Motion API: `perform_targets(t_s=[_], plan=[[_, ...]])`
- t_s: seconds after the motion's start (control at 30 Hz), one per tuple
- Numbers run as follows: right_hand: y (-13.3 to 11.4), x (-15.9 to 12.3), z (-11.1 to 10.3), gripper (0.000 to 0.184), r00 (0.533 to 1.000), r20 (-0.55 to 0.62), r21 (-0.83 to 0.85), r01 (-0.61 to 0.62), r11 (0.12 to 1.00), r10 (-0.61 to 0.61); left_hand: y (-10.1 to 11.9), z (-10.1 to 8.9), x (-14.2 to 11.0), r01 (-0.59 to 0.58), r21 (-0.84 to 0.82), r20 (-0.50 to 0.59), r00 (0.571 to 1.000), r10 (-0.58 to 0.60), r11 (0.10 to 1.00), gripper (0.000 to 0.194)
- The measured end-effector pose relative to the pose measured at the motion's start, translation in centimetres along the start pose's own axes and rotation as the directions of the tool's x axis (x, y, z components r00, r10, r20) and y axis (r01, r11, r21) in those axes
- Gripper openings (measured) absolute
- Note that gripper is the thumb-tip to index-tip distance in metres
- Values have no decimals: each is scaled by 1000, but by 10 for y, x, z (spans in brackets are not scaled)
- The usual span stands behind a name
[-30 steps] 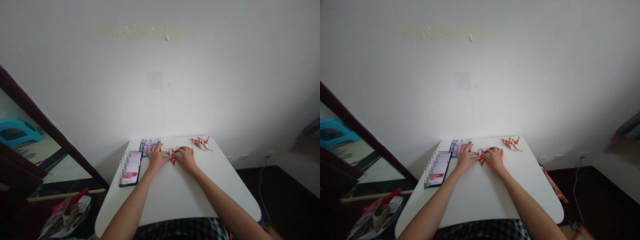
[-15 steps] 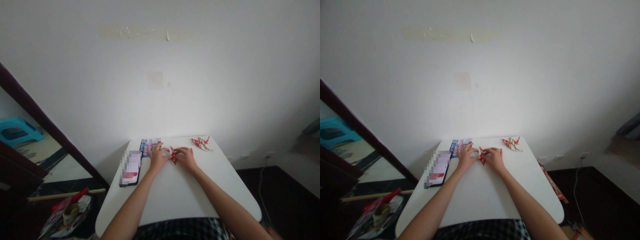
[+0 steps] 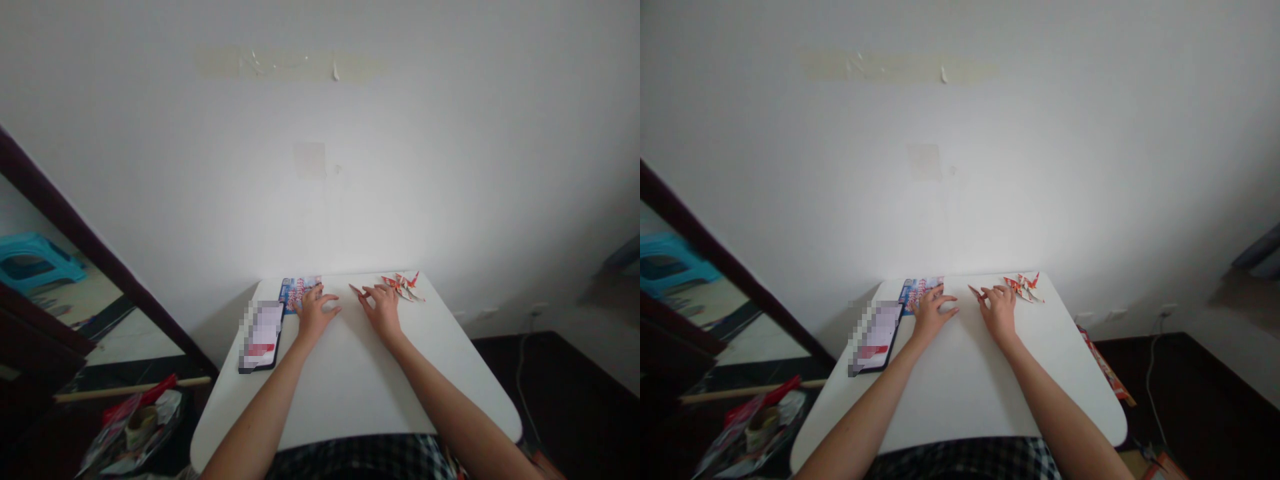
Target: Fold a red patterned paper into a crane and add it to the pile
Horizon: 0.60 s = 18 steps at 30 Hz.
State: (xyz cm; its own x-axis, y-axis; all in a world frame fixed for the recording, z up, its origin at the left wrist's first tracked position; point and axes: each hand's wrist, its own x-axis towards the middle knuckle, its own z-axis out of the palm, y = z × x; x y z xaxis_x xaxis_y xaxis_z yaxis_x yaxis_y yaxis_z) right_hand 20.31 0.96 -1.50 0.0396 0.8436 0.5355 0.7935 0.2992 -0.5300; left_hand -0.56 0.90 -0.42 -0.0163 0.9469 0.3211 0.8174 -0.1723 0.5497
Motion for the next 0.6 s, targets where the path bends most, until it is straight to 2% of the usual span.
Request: perform_targets(t_s=[0.1,0.27,0.43,0.6], plan=[[1,-1,-1,20,998,-9,-79,55,995,-56,0,1,0,1,2,-21,1000,-1,1000,27],[-3,-3,-2,13,996,71,-132,71,989,-62,1,1,0,14,3,-29,999,-14,1000,32],[-7,-5,-3,14,985,166,-155,71,985,-45,1,0,-1,16,5,-19,1000,-16,1000,30],[-10,-5,-3,17,979,194,-156,86,984,-54,-1,2,-1,13,29,7,1000,-13,999,28]])
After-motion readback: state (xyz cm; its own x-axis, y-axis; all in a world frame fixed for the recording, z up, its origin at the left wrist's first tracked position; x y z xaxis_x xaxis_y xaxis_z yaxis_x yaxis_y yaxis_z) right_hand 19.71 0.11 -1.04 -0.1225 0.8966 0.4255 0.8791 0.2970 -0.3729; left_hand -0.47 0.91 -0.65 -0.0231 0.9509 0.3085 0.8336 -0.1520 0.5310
